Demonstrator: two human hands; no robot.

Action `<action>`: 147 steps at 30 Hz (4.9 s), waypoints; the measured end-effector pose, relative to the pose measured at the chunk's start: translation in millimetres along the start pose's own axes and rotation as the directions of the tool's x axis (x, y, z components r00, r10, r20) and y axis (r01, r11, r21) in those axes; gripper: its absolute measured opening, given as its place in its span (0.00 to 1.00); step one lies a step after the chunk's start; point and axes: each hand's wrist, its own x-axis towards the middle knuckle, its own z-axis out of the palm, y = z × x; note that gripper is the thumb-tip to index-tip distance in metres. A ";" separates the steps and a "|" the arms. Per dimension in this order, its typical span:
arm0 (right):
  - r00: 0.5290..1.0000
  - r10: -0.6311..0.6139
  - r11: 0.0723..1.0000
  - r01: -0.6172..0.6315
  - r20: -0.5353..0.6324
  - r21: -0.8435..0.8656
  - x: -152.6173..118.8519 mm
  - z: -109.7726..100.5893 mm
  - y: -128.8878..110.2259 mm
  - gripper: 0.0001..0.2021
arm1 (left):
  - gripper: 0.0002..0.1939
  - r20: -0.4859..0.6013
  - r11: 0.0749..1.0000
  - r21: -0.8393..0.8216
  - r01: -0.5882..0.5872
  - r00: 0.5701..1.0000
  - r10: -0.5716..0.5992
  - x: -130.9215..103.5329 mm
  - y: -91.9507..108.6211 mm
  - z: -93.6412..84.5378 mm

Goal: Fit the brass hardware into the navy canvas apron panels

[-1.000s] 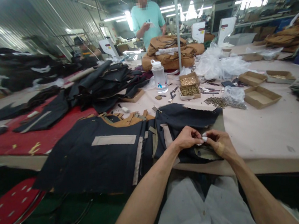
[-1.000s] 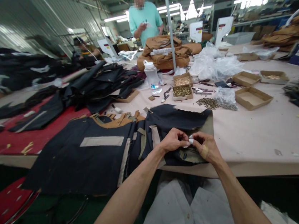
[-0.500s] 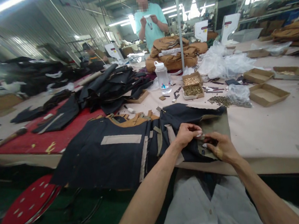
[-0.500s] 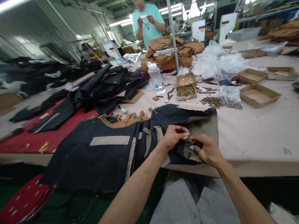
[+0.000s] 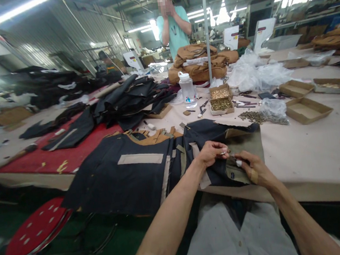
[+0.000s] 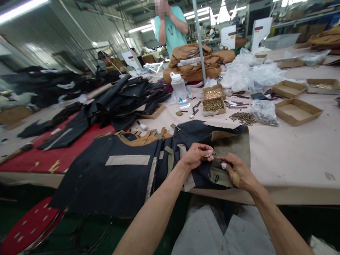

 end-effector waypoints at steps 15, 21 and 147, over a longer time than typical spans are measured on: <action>1.000 0.017 0.999 -0.017 -0.016 0.035 -0.9 -1.3 -3.0 0.12 | 0.15 0.081 0.970 0.204 0.134 0.985 -0.153 -1.5 14.5 12.0; 0.998 0.037 0.999 -0.035 -0.057 0.034 -1.3 -3.4 -4.5 0.10 | 0.03 -0.047 0.893 0.405 0.195 0.980 -0.193 -0.5 13.0 27.1; 0.877 0.398 0.914 -0.406 0.269 -0.029 -12.1 -33.2 -26.2 0.09 | 0.05 -0.075 0.675 0.738 -0.006 0.993 0.091 -26.9 -14.9 54.9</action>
